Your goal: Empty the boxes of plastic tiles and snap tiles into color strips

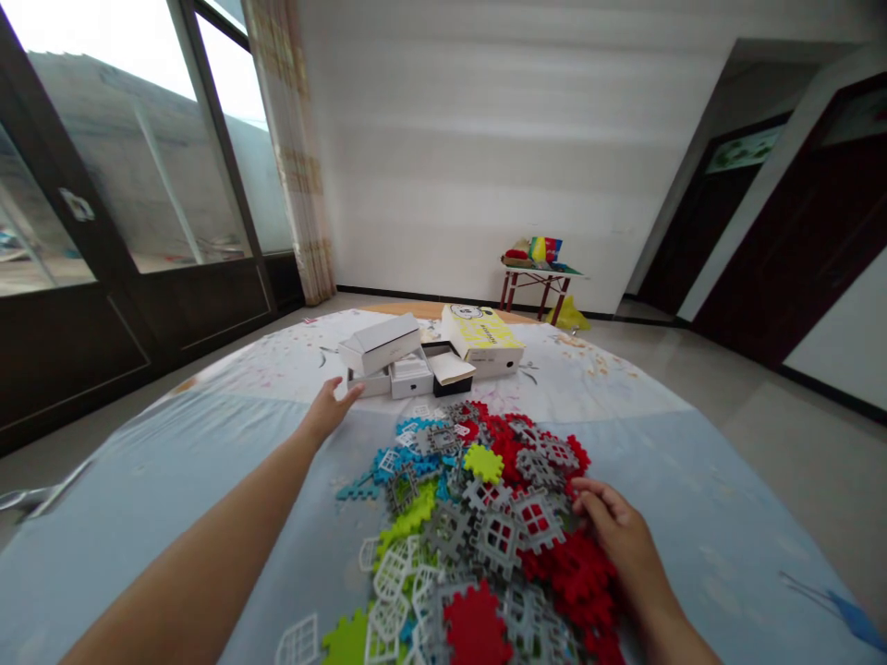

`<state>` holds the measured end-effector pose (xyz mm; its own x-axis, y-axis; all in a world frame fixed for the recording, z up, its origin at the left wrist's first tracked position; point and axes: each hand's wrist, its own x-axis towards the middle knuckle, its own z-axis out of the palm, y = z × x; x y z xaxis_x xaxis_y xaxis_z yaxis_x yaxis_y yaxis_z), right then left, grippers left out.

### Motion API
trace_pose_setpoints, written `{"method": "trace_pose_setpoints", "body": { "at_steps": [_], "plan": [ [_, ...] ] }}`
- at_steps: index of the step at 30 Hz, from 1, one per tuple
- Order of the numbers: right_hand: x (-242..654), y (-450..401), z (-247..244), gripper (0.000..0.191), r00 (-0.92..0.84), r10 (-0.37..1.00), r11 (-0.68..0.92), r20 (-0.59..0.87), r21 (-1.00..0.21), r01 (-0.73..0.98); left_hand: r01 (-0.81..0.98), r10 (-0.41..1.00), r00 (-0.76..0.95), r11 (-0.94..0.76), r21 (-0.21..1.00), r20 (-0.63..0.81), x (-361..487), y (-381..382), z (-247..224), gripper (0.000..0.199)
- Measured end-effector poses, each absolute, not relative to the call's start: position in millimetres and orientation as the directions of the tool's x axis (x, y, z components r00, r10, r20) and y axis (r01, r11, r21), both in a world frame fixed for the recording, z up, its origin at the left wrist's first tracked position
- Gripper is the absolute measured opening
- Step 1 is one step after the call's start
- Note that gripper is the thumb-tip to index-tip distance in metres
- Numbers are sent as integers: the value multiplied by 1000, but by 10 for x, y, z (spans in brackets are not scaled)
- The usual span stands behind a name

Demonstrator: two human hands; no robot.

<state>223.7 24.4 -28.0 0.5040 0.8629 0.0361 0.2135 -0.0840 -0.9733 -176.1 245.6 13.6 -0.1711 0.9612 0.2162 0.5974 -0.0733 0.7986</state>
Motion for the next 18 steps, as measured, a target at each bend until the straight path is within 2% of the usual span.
{"method": "trace_pose_setpoints", "body": {
  "at_steps": [5, 10, 13, 18],
  "plan": [
    [2238, 266, -305, 36, 511, 857, -14, 68, -988, 155, 617, 953, -121, -147, 773, 278, -1849, 1523, -39, 67],
    [2206, 246, -260, 34, 535, 838, 44, 101, -992, 120, 680, 948, 78, -278, 679, 310, -1753, 663, -209, 54],
    [2123, 257, -211, 32, 545, 827, 71, 138, -987, 141, 682, 938, 180, -337, 649, 298, -1543, 409, -260, 51],
    [1911, 422, -95, 29, 498, 826, 132, 263, -950, 282, 630, 916, 265, -402, 665, 302, -1116, 379, -266, 53]
  ]
}}
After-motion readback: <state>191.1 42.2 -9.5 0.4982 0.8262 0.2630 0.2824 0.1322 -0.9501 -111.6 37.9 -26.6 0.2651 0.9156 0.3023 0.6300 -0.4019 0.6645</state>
